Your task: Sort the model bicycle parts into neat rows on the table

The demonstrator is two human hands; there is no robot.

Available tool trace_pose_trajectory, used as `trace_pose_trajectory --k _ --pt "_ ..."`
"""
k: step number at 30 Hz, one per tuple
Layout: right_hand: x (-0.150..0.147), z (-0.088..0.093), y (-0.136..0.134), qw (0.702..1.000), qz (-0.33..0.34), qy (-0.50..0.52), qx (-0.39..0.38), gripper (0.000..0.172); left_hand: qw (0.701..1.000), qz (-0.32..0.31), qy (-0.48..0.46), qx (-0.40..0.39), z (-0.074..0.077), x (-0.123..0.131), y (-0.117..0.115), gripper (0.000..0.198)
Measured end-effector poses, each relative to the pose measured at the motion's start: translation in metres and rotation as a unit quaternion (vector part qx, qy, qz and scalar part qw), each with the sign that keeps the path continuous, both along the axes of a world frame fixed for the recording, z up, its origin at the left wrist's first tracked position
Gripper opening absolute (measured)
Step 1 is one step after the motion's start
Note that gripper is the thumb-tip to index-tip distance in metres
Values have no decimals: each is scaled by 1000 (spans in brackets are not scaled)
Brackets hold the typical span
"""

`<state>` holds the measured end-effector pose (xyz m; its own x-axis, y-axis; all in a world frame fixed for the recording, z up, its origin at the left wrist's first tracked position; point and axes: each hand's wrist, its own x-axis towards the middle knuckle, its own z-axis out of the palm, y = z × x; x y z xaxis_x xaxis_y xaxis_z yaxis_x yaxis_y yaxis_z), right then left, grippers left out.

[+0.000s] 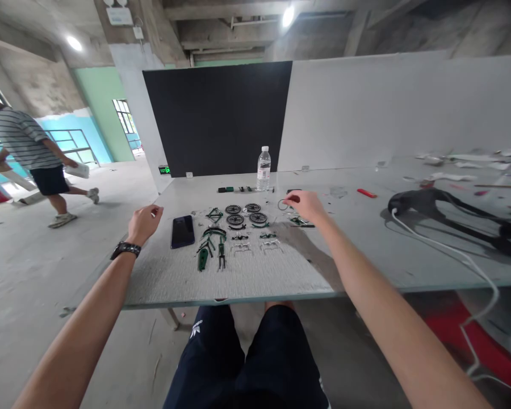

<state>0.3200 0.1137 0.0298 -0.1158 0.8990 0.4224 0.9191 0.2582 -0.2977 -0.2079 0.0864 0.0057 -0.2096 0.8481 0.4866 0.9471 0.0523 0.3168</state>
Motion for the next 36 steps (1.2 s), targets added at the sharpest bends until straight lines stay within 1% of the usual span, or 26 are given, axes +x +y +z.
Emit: trace_pose_trajectory --k 1,2,4,6,9,13,17,22,26,31,34,36 --pt "-13 2 -4 997 61 48 26 29 1000 -3 2 2 0 1 0 43" --pt "-28 3 -8 987 129 92 30 27 1000 -7 5 3 0 2 0 43" --pt "-60 3 -17 963 228 142 -1 25 1000 -14 9 4 0 4 1 44" --pt "-88 2 -24 948 283 144 -37 22 1000 -21 14 3 -1 5 1 45" --pt "-118 5 -27 938 325 104 -68 19 999 -33 22 0 -1 6 1 45" --pt "-136 10 -21 937 336 27 -88 16 999 -41 28 -2 -2 4 1 46" --pt "-142 6 -12 939 331 -4 -90 17 998 -45 31 0 -3 2 2 47" --pt "-137 0 -13 944 312 5 -110 18 997 -64 38 5 -3 1 4 50" --pt "-126 3 -20 948 303 39 -90 19 996 -81 46 7 -3 2 6 51" --pt "-113 5 -31 947 303 83 -70 21 996 -82 45 5 -3 3 4 50" --pt "-113 4 -34 947 304 76 -74 20 995 -85 43 3 -4 5 2 49" --pt "-116 3 -36 944 310 66 -90 18 995 -89 44 2 -4 5 1 48"
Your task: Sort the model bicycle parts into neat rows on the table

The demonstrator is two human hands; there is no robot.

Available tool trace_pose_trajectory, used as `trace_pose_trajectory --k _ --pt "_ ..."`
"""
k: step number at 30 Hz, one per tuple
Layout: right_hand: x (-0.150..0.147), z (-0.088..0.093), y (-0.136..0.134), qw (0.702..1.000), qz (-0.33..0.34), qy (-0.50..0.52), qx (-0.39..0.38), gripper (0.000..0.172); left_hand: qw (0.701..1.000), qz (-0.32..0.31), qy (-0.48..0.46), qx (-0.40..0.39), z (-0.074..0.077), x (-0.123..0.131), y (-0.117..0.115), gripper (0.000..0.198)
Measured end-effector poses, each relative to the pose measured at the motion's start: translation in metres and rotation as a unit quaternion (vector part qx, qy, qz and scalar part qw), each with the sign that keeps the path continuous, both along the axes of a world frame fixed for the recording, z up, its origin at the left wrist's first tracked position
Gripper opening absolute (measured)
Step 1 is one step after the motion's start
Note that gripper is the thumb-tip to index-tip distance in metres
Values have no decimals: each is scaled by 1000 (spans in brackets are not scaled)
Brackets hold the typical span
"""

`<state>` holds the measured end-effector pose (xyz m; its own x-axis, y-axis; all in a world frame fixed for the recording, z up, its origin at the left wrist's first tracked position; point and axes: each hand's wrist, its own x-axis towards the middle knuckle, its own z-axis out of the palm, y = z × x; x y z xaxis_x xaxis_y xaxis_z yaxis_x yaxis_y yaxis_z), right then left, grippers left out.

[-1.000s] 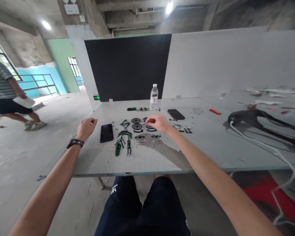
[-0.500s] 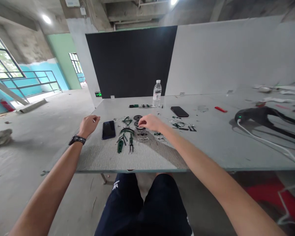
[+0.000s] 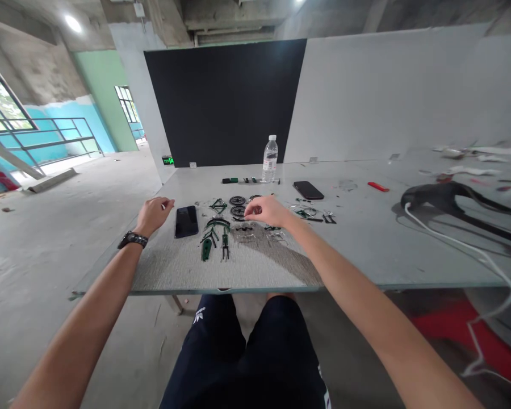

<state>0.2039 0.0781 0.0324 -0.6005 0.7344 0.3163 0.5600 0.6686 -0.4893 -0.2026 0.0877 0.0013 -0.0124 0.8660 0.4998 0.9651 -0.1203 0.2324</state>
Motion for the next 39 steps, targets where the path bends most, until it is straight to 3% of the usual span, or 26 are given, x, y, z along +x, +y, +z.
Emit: trace_pose_trajectory --k 12,31,39 --pt "-9 -7 3 998 15 -64 6 11 1000 -10 9 -4 -2 1 1 48" --pt "-6 -6 1 993 21 -95 -61 15 1000 -16 9 -14 -1 3 -3 49" --pt "-3 -7 5 995 23 -88 -46 18 1000 -19 14 -14 0 3 -4 50"
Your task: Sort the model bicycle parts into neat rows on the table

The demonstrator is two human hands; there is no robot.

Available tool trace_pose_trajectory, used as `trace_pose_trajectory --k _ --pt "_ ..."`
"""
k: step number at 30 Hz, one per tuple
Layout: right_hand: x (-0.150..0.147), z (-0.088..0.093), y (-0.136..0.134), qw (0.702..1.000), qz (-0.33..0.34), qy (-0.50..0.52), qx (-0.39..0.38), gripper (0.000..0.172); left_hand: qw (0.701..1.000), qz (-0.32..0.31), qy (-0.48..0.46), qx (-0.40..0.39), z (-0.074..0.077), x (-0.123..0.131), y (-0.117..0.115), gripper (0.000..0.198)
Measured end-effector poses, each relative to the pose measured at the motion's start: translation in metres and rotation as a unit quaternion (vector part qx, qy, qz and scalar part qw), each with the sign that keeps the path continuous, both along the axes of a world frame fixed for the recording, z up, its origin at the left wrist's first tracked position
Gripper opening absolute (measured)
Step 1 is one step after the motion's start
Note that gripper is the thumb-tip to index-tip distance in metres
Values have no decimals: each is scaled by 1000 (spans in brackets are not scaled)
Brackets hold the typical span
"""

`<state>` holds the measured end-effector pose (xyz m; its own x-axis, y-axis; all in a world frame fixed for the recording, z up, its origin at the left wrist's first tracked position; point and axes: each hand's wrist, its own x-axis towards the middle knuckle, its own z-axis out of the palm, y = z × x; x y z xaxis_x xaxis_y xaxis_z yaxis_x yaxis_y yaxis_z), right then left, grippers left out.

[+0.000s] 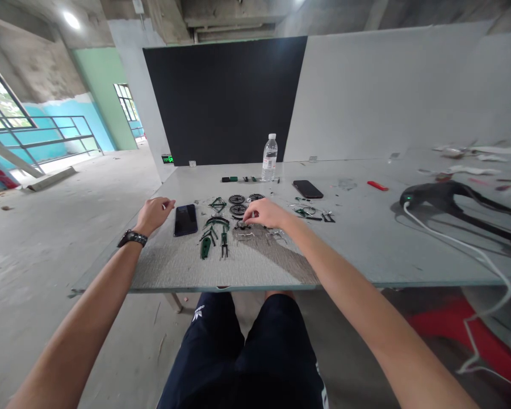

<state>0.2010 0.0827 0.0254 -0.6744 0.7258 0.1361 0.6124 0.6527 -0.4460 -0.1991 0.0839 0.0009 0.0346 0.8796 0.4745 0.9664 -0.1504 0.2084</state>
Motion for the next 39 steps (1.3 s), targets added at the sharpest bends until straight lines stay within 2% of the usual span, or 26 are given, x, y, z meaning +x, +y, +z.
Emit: trace_pose_trajectory --k 3,6,9,12,15,18,21,25,30,34,39 --pt "1 5 -2 1000 3 1 12 22 1000 1 0 -2 0 0 0 51" --pt "13 14 0 999 -34 11 31 30 1000 3 0 -4 -1 -1 -1 51" --pt "46 21 11 985 -134 49 97 34 1000 3 3 -3 -1 -1 0 51" --pt "93 21 26 954 -260 22 149 33 1000 1 5 -3 -1 -1 0 51" --pt "136 15 37 901 -408 -50 138 27 1000 -1 6 -3 -1 -1 -1 53" --pt "160 7 44 874 -467 -78 112 25 1000 -6 9 -5 -1 -1 -1 54" --pt "166 -1 49 868 -478 -94 94 23 1000 -8 12 -7 -1 -1 -1 53" --pt "157 -10 57 881 -452 -114 79 22 1000 -8 15 -10 -2 -1 -1 53" --pt "158 -10 59 888 -433 -151 42 24 1000 -12 15 -14 -2 -1 -1 53" --pt "171 -3 56 865 -461 -199 -1 32 1000 -13 12 -17 -2 -1 -2 53" --pt "175 -2 56 833 -492 -248 -48 51 1000 -17 12 -21 -2 0 -2 53"
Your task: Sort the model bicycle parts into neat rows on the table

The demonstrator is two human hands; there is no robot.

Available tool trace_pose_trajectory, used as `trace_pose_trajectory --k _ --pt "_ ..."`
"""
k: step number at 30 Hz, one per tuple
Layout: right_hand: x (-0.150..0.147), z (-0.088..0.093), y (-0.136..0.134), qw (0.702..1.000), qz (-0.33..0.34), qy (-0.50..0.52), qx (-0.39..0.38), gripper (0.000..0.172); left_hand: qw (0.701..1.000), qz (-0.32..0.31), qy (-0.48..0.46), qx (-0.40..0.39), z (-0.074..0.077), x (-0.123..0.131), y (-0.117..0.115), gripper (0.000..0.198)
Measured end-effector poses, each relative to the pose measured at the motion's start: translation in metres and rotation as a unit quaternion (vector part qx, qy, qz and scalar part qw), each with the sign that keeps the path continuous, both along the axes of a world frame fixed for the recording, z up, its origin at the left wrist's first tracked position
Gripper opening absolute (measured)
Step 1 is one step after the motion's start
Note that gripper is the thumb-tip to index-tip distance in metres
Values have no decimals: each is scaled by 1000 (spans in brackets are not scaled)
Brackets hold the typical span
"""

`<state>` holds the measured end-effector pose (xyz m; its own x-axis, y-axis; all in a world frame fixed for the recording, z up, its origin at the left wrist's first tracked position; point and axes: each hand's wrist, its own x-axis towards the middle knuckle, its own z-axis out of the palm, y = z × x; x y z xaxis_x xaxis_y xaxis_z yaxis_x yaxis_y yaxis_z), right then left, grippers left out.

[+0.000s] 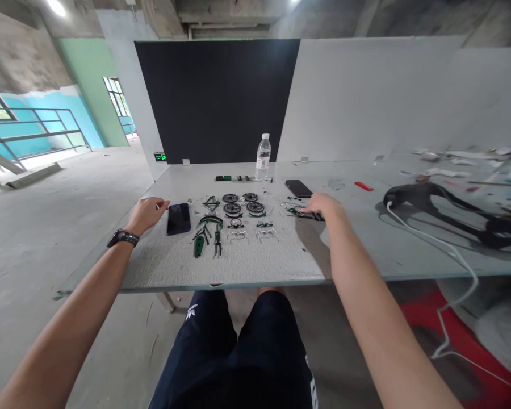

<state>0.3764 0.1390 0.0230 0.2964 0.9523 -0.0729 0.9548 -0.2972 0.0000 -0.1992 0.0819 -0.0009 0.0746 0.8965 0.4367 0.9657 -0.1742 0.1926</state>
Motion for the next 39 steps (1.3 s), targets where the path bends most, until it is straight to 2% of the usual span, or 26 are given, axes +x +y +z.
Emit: trace_pose_trajectory --k 8,14,20,23,26,28,31,34,39 --pt "-6 2 -2 1000 -8 -13 -6 50 1000 2 2 -4 0 0 0 53" --pt "-12 0 -5 1000 -2 -17 5 56 1000 3 0 -6 0 0 -1 55" --pt "-20 8 -15 999 23 6 44 38 1000 0 -1 -6 0 -1 0 54" --pt "-30 17 -25 993 69 33 89 37 1000 -2 -2 -6 1 -1 -1 55" --pt "-49 23 -35 977 152 80 123 40 1000 -4 -4 -7 1 0 -2 55" --pt "-66 24 -41 952 239 145 123 42 1000 -4 -4 -8 1 -1 -2 55" --pt "-90 22 -47 907 349 221 81 38 1000 -5 -3 -10 1 -1 -1 55" --pt "-106 18 -50 896 378 229 43 36 1000 -6 -2 -10 1 -1 0 55" --pt "-119 15 -54 913 358 193 -1 32 1000 -5 -2 -10 1 -1 0 55"
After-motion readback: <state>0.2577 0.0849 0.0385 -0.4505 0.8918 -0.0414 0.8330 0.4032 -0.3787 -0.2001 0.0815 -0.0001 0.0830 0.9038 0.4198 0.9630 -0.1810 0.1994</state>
